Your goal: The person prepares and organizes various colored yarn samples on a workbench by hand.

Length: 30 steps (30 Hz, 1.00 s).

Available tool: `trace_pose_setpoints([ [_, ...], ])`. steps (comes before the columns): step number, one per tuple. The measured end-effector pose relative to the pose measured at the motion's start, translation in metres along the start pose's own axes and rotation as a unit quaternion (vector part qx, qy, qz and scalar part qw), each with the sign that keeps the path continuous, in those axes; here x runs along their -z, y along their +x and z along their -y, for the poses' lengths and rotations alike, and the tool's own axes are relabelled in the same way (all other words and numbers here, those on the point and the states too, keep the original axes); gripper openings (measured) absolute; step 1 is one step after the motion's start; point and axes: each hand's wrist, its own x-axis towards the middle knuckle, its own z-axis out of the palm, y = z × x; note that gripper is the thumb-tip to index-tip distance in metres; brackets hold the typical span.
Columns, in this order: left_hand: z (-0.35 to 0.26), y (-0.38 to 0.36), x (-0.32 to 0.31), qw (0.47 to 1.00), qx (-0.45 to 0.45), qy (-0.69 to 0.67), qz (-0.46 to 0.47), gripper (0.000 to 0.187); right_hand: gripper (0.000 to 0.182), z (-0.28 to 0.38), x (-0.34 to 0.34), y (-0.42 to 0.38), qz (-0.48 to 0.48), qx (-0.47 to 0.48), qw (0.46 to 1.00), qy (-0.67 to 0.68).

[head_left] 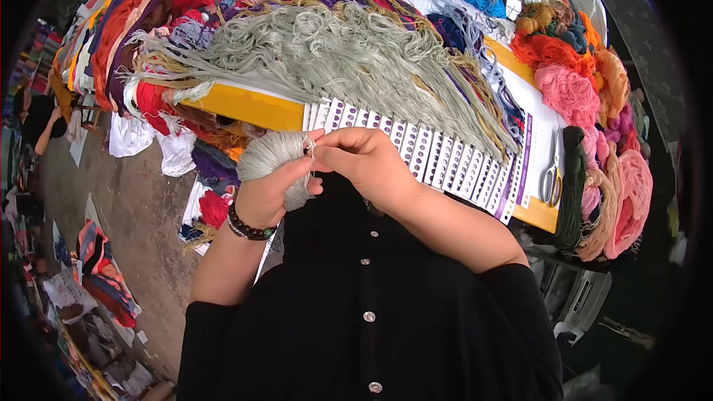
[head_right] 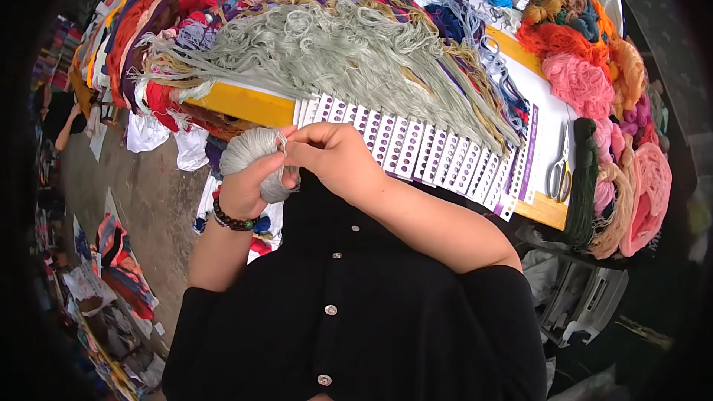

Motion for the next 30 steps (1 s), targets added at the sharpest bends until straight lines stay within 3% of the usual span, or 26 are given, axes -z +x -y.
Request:
trace_pose_setpoints([
  [3, 0.001, -0.004, -0.007, 0.999, -0.002, -0.008, -0.033, 0.038, 0.015, -0.004, 0.001, -0.001, 0.003, 0.005, 1.0, -0.006],
  [11, 0.005, -0.01, -0.008, 0.999, -0.016, 0.031, -0.017, 0.037, 0.017, -0.002, -0.003, -0.007, 0.011, -0.029, 0.999, 0.02],
  [16, 0.009, -0.009, -0.009, 0.997, -0.038, 0.069, -0.014, 0.037, 0.014, -0.004, -0.008, -0.006, -0.041, -0.007, 0.999, -0.011],
  [30, 0.009, -0.012, -0.01, 0.999, -0.022, 0.04, -0.028, 0.04, 0.011, -0.01, -0.006, -0.006, -0.007, -0.028, 0.999, 0.019],
])
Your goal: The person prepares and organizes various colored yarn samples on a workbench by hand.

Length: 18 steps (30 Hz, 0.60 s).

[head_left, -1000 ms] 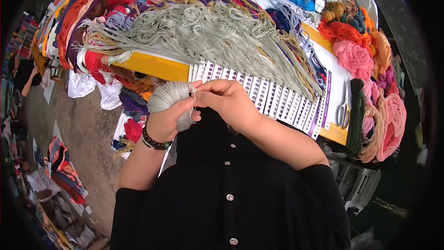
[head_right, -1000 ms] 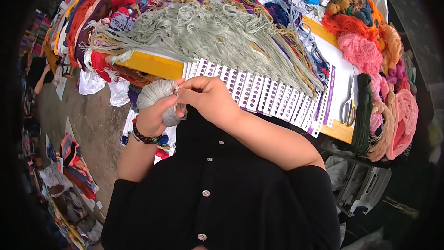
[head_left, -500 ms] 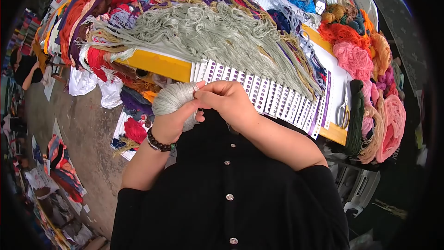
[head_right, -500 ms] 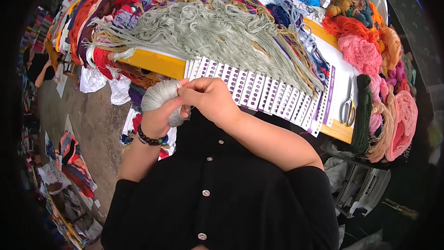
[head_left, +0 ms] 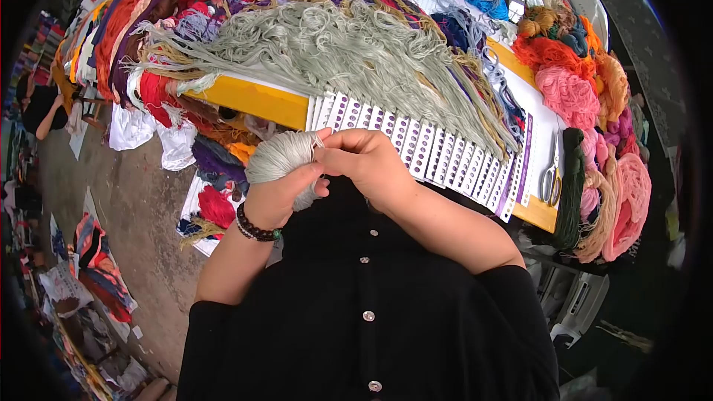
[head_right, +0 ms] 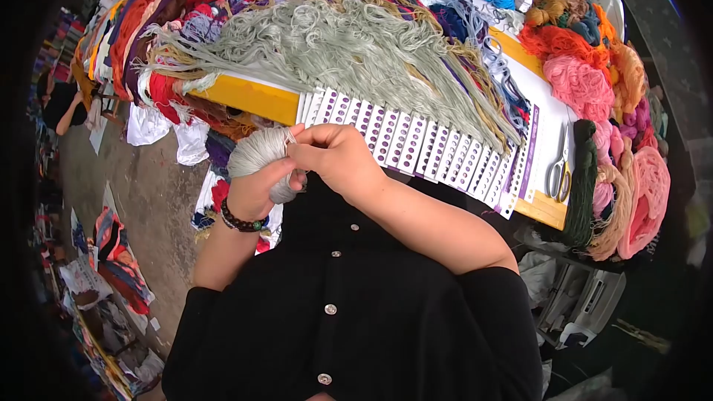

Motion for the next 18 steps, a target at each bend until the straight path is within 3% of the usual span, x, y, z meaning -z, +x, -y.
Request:
trace_pose_setpoints([
  [8, 0.003, 0.002, 0.006, 0.999, 0.013, -0.044, 0.001, 0.037, 0.011, 0.0, 0.0, 0.0, -0.005, 0.015, 1.0, 0.023],
  [14, 0.013, 0.006, 0.006, 0.999, -0.004, -0.026, -0.021, 0.034, 0.006, -0.003, 0.005, 0.002, -0.028, 0.015, 0.995, -0.099],
  [15, 0.015, 0.007, 0.008, 0.999, -0.012, -0.026, -0.024, 0.033, 0.004, -0.003, 0.01, 0.002, -0.047, 0.118, 0.963, -0.239],
  [16, 0.014, 0.008, 0.013, 0.997, -0.073, 0.028, -0.026, 0.03, 0.002, 0.004, 0.012, 0.003, -0.064, 0.219, 0.9, -0.372],
  [17, 0.008, 0.006, 0.016, 0.996, -0.064, -0.039, -0.041, 0.025, 0.006, 0.013, 0.015, 0.006, -0.118, 0.39, 0.807, -0.427],
  [18, 0.003, 0.004, 0.019, 0.991, -0.058, -0.106, -0.058, 0.019, 0.004, 0.027, 0.019, 0.002, -0.104, 0.312, 0.9, -0.288],
])
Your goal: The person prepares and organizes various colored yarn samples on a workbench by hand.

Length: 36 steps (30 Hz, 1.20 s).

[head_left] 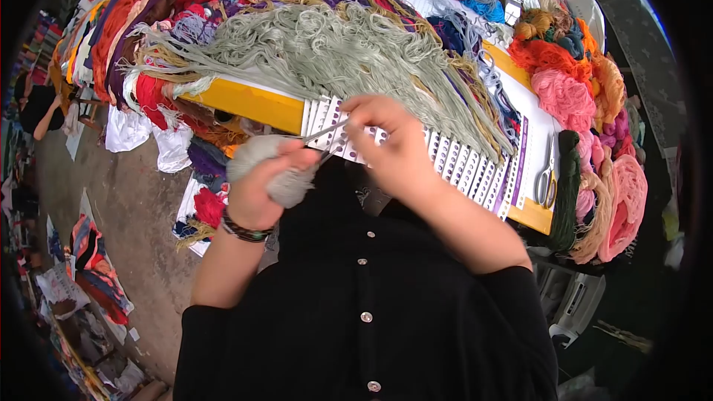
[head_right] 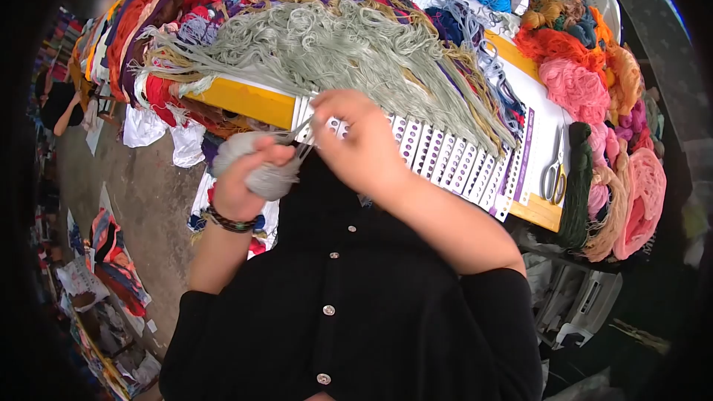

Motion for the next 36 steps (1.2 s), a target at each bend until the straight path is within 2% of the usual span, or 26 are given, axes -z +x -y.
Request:
trace_pose_setpoints([
  [1, -0.005, 0.0, 0.013, 0.995, 0.002, -0.101, 0.01, 0.017, 0.004, 0.015, 0.016, 0.006, -0.001, -0.111, 0.983, 0.149],
  [2, -0.017, -0.002, 0.024, 0.979, -0.001, -0.192, 0.066, 0.021, 0.009, 0.031, 0.042, 0.018, 0.021, -0.174, 0.95, 0.257],
  [3, -0.024, -0.004, 0.051, 0.965, -0.015, -0.254, 0.058, 0.028, 0.016, 0.04, 0.079, 0.028, 0.114, -0.155, 0.907, 0.375],
  [4, -0.033, -0.004, 0.082, 0.953, -0.018, -0.292, 0.084, 0.033, 0.017, 0.062, 0.103, 0.032, 0.104, -0.156, 0.887, 0.422],
  [5, -0.048, -0.008, 0.097, 0.936, -0.029, -0.347, 0.053, 0.037, 0.017, 0.083, 0.125, 0.034, 0.055, -0.129, 0.894, 0.425],
  [6, -0.059, -0.008, 0.132, 0.952, -0.073, -0.298, 0.022, 0.037, 0.018, 0.093, 0.155, 0.039, 0.054, -0.092, 0.899, 0.426],
  [8, -0.091, -0.009, 0.184, 0.961, -0.106, -0.256, -0.005, 0.036, 0.01, 0.116, 0.213, 0.043, 0.023, -0.094, 0.943, 0.319],
  [9, -0.11, -0.011, 0.206, 0.966, -0.121, -0.227, -0.024, 0.036, 0.011, 0.124, 0.241, 0.044, -0.049, -0.111, 0.966, 0.23],
  [11, -0.16, -0.006, 0.236, 0.974, -0.14, -0.173, -0.032, 0.036, 0.012, 0.127, 0.324, 0.046, -0.118, -0.136, 0.981, 0.075],
  [12, -0.19, -0.004, 0.244, 0.979, -0.141, -0.146, -0.025, 0.037, 0.016, 0.13, 0.359, 0.046, -0.243, -0.121, 0.958, -0.092],
  [13, -0.223, 0.003, 0.241, 0.981, -0.106, -0.152, 0.052, 0.04, 0.021, 0.131, 0.391, 0.044, -0.357, -0.103, 0.893, -0.254],
  [14, -0.254, 0.013, 0.236, 0.975, -0.181, -0.091, -0.091, 0.044, 0.024, 0.127, 0.425, 0.035, -0.388, -0.045, 0.836, -0.386],
  [15, -0.29, 0.025, 0.24, 0.985, -0.167, -0.032, 0.025, 0.045, 0.029, 0.122, 0.446, 0.026, -0.41, 0.012, 0.756, -0.51],
  [16, -0.327, 0.045, 0.24, 0.984, -0.145, -0.057, 0.086, 0.043, 0.034, 0.131, 0.449, 0.019, -0.432, -0.046, 0.673, -0.599],
  [17, -0.351, 0.067, 0.196, 0.965, -0.237, 0.077, -0.087, 0.042, 0.034, 0.131, 0.44, 0.015, -0.436, -0.046, 0.673, -0.596],
  [19, -0.405, 0.108, 0.152, 0.957, -0.262, 0.115, -0.04, 0.038, 0.036, 0.129, 0.41, 0.009, -0.446, -0.115, 0.584, -0.668],
  [22, -0.448, 0.16, 0.062, 0.95, -0.27, 0.131, 0.088, 0.034, 0.032, 0.081, 0.46, -0.008, -0.372, -0.042, 0.695, -0.613],
  [23, -0.448, 0.171, 0.031, 0.946, -0.266, 0.131, 0.128, 0.032, 0.026, 0.067, 0.45, -0.011, -0.365, -0.027, 0.724, -0.585],
  [25, -0.433, 0.184, -0.018, 0.939, -0.254, 0.128, 0.192, 0.029, 0.023, 0.05, 0.4, -0.01, -0.36, -0.1, 0.817, -0.438],
  [27, -0.407, 0.198, -0.04, 0.936, -0.224, 0.129, 0.239, 0.027, 0.022, 0.03, 0.365, -0.008, -0.338, -0.065, 0.852, -0.394],
  [30, -0.337, 0.215, -0.014, 0.933, -0.123, 0.146, 0.305, 0.024, 0.02, 0.008, 0.301, -0.002, -0.329, -0.082, 0.866, -0.368],
  [31, -0.292, 0.202, -0.018, 0.953, -0.175, 0.173, 0.179, 0.02, 0.021, 0.002, 0.274, 0.001, -0.307, -0.076, 0.884, -0.345],
  [32, -0.256, 0.202, -0.004, 0.964, -0.195, 0.152, 0.099, 0.021, 0.022, -0.008, 0.253, 0.004, -0.287, -0.078, 0.887, -0.352],
  [34, -0.202, 0.2, 0.041, 0.963, -0.122, 0.238, 0.041, 0.021, 0.021, -0.01, 0.199, 0.01, -0.236, -0.103, 0.899, -0.355],
  [35, -0.173, 0.193, 0.062, 0.973, -0.041, 0.227, 0.001, 0.02, 0.02, -0.016, 0.179, 0.013, -0.211, -0.164, 0.909, -0.321],
  [36, -0.142, 0.181, 0.074, 0.962, -0.014, 0.272, -0.03, 0.02, 0.019, -0.016, 0.154, 0.016, -0.175, -0.152, 0.931, -0.281],
])
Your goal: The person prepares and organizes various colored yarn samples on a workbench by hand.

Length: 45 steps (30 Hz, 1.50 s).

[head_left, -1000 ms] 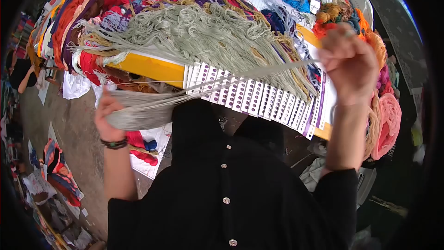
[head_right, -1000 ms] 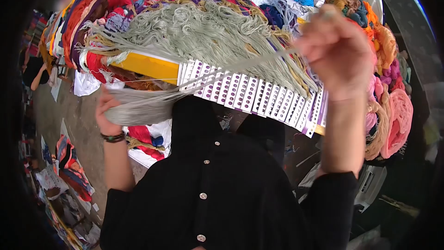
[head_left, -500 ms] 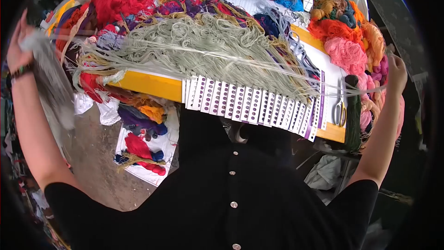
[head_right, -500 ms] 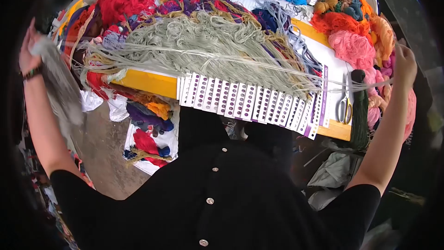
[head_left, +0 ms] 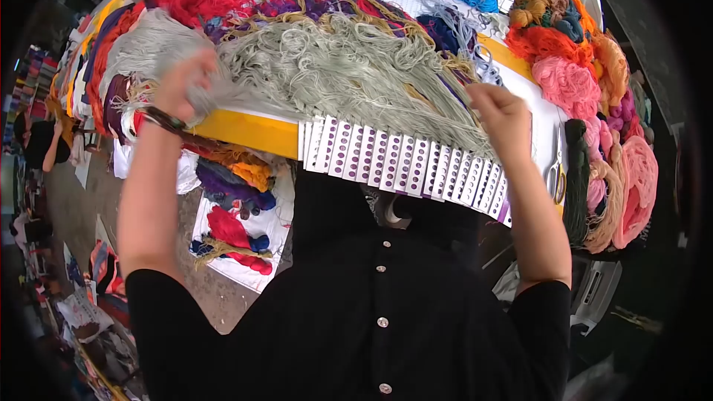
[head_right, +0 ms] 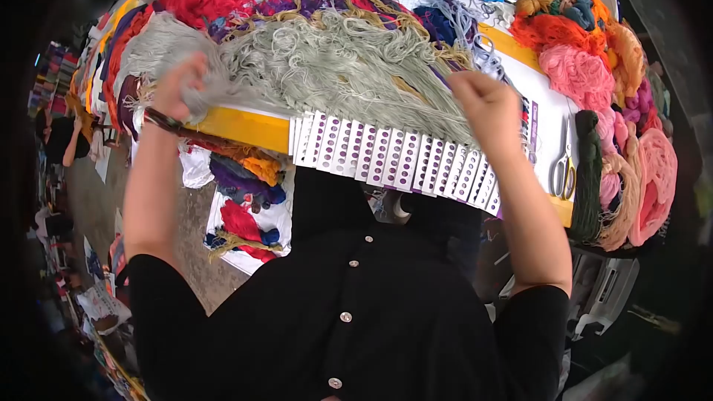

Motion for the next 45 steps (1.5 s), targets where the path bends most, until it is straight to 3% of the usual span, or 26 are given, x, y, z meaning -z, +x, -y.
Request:
trace_pose_setpoints([
  [2, 0.046, -0.017, -0.011, 0.99, 0.117, 0.034, 0.067, 0.024, 0.018, 0.012, -0.04, -0.011, 0.091, 0.023, 0.996, 0.008],
  [3, 0.065, -0.025, -0.017, 0.982, 0.156, 0.043, 0.098, 0.025, 0.016, 0.015, -0.061, -0.02, 0.116, 0.088, 0.989, 0.016],
  [5, 0.083, -0.035, -0.039, 0.979, 0.19, 0.029, 0.072, 0.029, 0.011, 0.015, -0.109, -0.039, 0.135, 0.264, 0.955, -0.025],
  [6, 0.087, -0.032, -0.044, 0.982, 0.176, 0.03, 0.065, 0.03, 0.007, 0.025, -0.129, -0.049, 0.139, 0.397, 0.899, -0.124],
  [7, 0.089, -0.027, -0.046, 0.984, 0.164, 0.028, 0.056, 0.03, 0.004, 0.023, -0.155, -0.061, 0.169, 0.432, 0.874, -0.143],
  [10, 0.095, -0.014, -0.046, 0.987, 0.154, 0.015, 0.034, 0.026, 0.012, 0.046, -0.186, -0.085, 0.248, 0.425, 0.851, -0.184],
  [13, 0.106, -0.007, -0.04, 0.985, 0.163, 0.007, 0.06, 0.032, 0.015, 0.051, -0.2, -0.093, 0.33, 0.332, 0.833, -0.296],
  [19, 0.107, -0.013, -0.044, 0.989, 0.139, -0.006, 0.047, 0.032, 0.018, 0.068, -0.208, -0.097, 0.368, 0.337, 0.8, -0.335],
  [29, 0.11, -0.016, -0.048, 0.988, 0.131, 0.057, 0.063, 0.03, 0.019, 0.074, -0.221, -0.097, 0.39, 0.317, 0.799, -0.331],
  [31, 0.107, -0.022, -0.057, 0.984, 0.074, 0.144, 0.08, 0.025, 0.016, 0.066, -0.22, -0.096, 0.339, 0.303, 0.859, -0.235],
  [32, 0.109, -0.023, -0.061, 0.983, 0.059, 0.154, 0.076, 0.02, 0.016, 0.065, -0.216, -0.092, 0.336, 0.302, 0.86, -0.236],
  [34, 0.106, -0.023, -0.061, 0.988, 0.068, 0.123, 0.066, 0.022, 0.01, 0.062, -0.202, -0.081, 0.263, 0.234, 0.936, -0.022],
  [37, 0.099, -0.025, -0.041, 0.986, 0.141, 0.017, 0.088, 0.029, 0.012, 0.075, -0.122, -0.034, 0.272, -0.11, 0.954, 0.062],
  [38, 0.087, -0.03, -0.034, 0.986, 0.134, 0.002, 0.097, 0.029, 0.018, 0.051, -0.088, -0.015, 0.222, -0.01, 0.968, 0.113],
  [39, 0.077, -0.034, -0.024, 0.987, 0.115, -0.04, 0.109, 0.029, 0.028, 0.055, -0.045, 0.001, 0.137, 0.008, 0.99, 0.034],
  [41, 0.066, -0.036, 0.0, 0.983, 0.062, -0.108, 0.134, 0.027, 0.027, 0.032, 0.044, 0.035, -0.071, 0.083, 0.993, -0.048],
  [42, 0.056, -0.038, 0.004, 0.984, 0.043, -0.114, 0.128, 0.027, 0.024, 0.042, 0.076, 0.039, -0.257, 0.039, 0.961, -0.098],
  [43, 0.043, -0.043, 0.005, 0.985, 0.024, -0.119, 0.121, 0.026, 0.023, 0.016, 0.136, 0.051, -0.31, 0.182, 0.896, -0.262],
  [44, 0.036, -0.047, 0.004, 0.99, 0.011, -0.103, 0.1, 0.024, 0.026, 0.012, 0.172, 0.051, -0.403, 0.132, 0.855, -0.299],
  [45, 0.035, -0.049, 0.003, 0.99, 0.011, -0.101, 0.101, 0.024, 0.031, -0.007, 0.218, 0.053, -0.4, 0.102, 0.86, -0.3],
])
